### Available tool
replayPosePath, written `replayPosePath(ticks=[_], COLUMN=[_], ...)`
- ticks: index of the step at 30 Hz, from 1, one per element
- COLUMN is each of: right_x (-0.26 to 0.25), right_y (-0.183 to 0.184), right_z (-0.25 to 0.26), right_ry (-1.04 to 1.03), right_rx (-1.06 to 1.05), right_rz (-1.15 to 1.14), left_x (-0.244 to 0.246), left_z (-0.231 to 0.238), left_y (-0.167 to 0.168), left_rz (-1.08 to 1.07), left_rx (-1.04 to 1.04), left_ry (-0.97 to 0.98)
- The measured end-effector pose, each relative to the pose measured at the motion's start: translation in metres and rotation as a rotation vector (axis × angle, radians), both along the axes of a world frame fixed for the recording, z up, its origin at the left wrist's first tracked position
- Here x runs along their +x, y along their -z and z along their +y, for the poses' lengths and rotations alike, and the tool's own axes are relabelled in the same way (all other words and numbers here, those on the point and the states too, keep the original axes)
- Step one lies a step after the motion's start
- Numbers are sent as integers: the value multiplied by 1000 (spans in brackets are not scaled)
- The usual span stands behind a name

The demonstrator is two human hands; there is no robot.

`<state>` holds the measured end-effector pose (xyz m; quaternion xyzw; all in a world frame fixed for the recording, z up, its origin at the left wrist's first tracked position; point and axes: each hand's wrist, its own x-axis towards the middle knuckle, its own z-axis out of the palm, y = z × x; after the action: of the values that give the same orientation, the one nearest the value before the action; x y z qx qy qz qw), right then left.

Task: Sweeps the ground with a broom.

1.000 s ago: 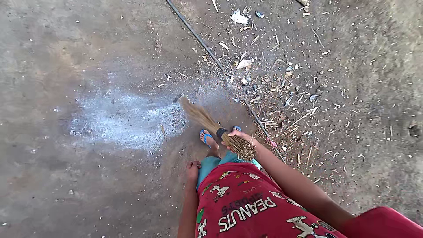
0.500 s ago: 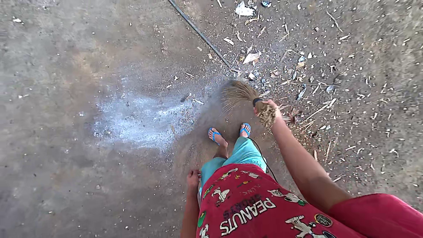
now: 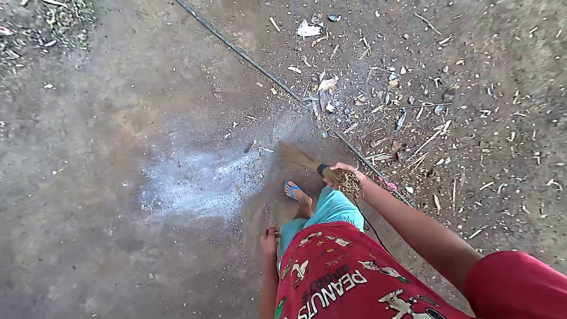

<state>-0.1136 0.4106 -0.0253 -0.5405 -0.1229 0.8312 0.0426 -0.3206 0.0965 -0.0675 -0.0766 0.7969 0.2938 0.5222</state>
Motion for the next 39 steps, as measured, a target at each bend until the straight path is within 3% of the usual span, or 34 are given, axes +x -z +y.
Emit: replayPosePath(ticks=[2,4,6,8,12,14,18,21,24,29,31,34,36,39], right_x=[25,37,22,-4,-34,-45,-57,-44,2,103,104,68,57,43], right_y=[23,34,19,5,-10,-16,-23,-20,-16,-1,-10,-27,-24,-52], right_z=[19,40,43,33,-22,-54,-86,-80,-53,26,33,-1,-24,-42], right_ry=[264,377,299,186,-36,-70,-84,-211,-206,147,128,-117,-241,-174], right_rx=[181,339,440,480,459,319,-162,-241,-123,160,291,520,587,534], right_rz=[-292,-542,-780,-806,-504,-302,279,397,200,-180,-485,-835,-829,-672], left_x=[-2,1,10,13,19,20,20,20,15,11,10,12,14,15], left_z=[-6,-14,-27,-40,-52,-48,-25,-8,3,-8,-17,-33,-35,-26], left_y=[-2,-2,1,8,15,16,12,11,11,16,22,30,28,25], left_rz=[8,3,-27,-72,-69,-52,-44,-28,-26,-49,-56,-51,-53,-45], left_rx=[-8,-33,-66,-74,-86,-86,-66,-31,14,1,-23,-71,-115,-110], left_ry=[-35,-38,-6,28,-46,-48,6,46,81,-5,42,219,312,325])
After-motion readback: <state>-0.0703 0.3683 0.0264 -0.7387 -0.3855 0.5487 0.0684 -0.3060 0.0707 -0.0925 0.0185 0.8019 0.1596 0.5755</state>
